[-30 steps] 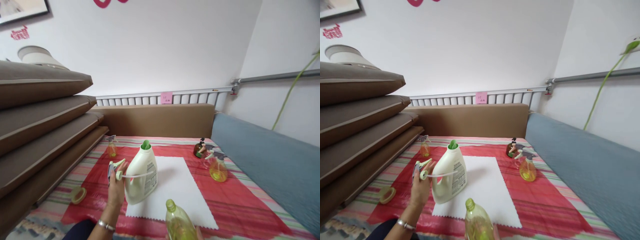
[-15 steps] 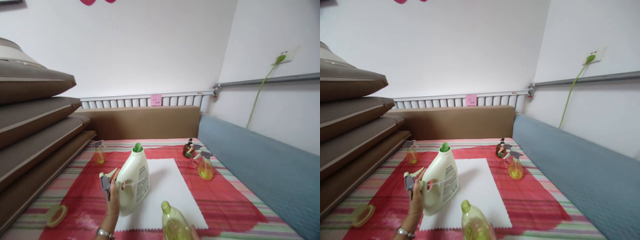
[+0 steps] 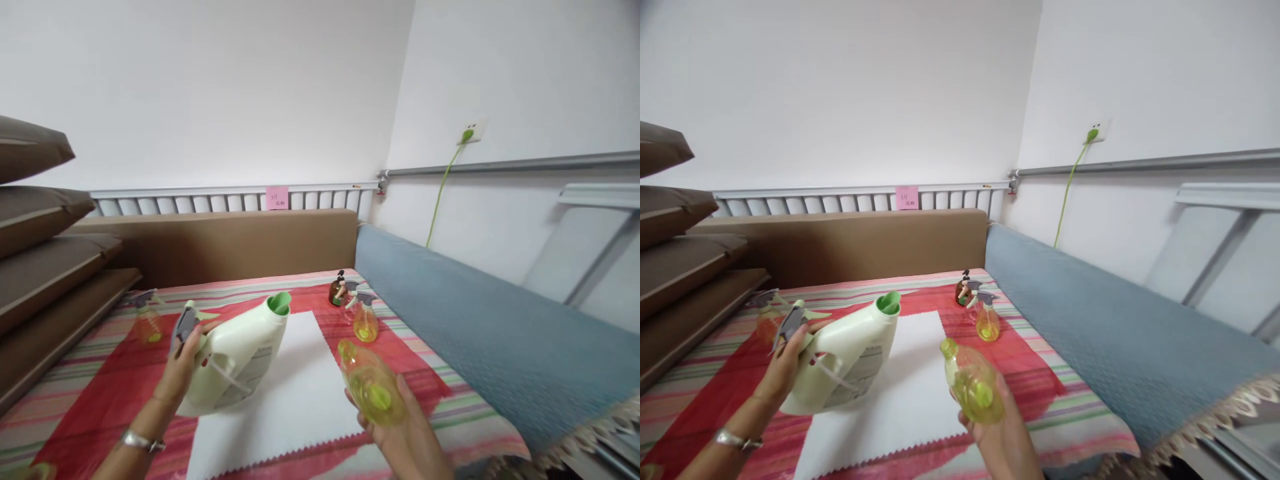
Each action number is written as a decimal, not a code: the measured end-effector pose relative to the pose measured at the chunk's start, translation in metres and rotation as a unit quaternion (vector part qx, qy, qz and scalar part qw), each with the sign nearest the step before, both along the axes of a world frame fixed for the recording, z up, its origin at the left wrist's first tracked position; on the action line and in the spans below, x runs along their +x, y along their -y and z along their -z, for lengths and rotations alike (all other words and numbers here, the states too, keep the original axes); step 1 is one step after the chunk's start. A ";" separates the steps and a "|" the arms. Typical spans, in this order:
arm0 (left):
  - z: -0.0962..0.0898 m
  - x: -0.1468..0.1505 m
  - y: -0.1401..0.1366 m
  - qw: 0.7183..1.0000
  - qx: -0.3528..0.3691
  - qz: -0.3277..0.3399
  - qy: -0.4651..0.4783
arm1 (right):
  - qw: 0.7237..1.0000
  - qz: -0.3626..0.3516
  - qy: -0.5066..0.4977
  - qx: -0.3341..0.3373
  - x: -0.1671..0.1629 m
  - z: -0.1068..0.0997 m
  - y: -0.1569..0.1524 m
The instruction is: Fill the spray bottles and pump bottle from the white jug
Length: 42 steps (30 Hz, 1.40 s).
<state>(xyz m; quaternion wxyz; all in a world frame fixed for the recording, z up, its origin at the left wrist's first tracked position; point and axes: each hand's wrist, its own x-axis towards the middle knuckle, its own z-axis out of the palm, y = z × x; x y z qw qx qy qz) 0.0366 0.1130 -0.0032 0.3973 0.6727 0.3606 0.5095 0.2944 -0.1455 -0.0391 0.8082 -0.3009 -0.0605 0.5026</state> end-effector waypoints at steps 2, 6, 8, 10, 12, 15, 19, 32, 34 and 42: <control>0.009 0.002 0.000 0.998 -0.030 0.058 -0.023 | 0.999 0.015 0.029 0.000 0.009 -0.014 -0.003; 0.017 0.015 0.004 0.992 -0.038 0.095 -0.068 | 0.993 0.019 0.112 0.011 0.028 -0.041 -0.015; 0.012 0.025 0.008 0.988 -0.038 0.112 -0.097 | 0.987 0.017 0.157 0.007 0.039 -0.050 -0.023; 0.004 0.035 0.011 0.983 -0.043 0.128 -0.122 | 0.979 0.024 0.203 -0.011 0.050 -0.054 -0.029; -0.003 0.043 0.013 0.980 -0.051 0.134 -0.135 | 0.966 0.019 0.257 -0.029 0.059 -0.056 -0.034; -0.008 0.048 0.011 0.979 -0.061 0.135 -0.137 | 0.942 -0.009 0.334 -0.047 0.069 -0.056 -0.037; -0.006 0.045 0.006 0.979 -0.061 0.143 -0.130 | 0.921 -0.032 0.382 -0.071 0.072 -0.056 -0.042; -0.011 0.046 0.016 0.984 -0.074 0.118 -0.115 | 0.896 -0.046 0.422 -0.130 0.062 -0.075 -0.053; -0.011 0.046 0.016 0.983 -0.073 0.118 -0.117 | 0.892 -0.042 0.428 -0.136 0.063 -0.074 -0.055; -0.003 0.046 0.008 0.978 -0.065 0.141 -0.137 | 0.859 -0.013 0.483 -0.170 0.078 -0.075 -0.066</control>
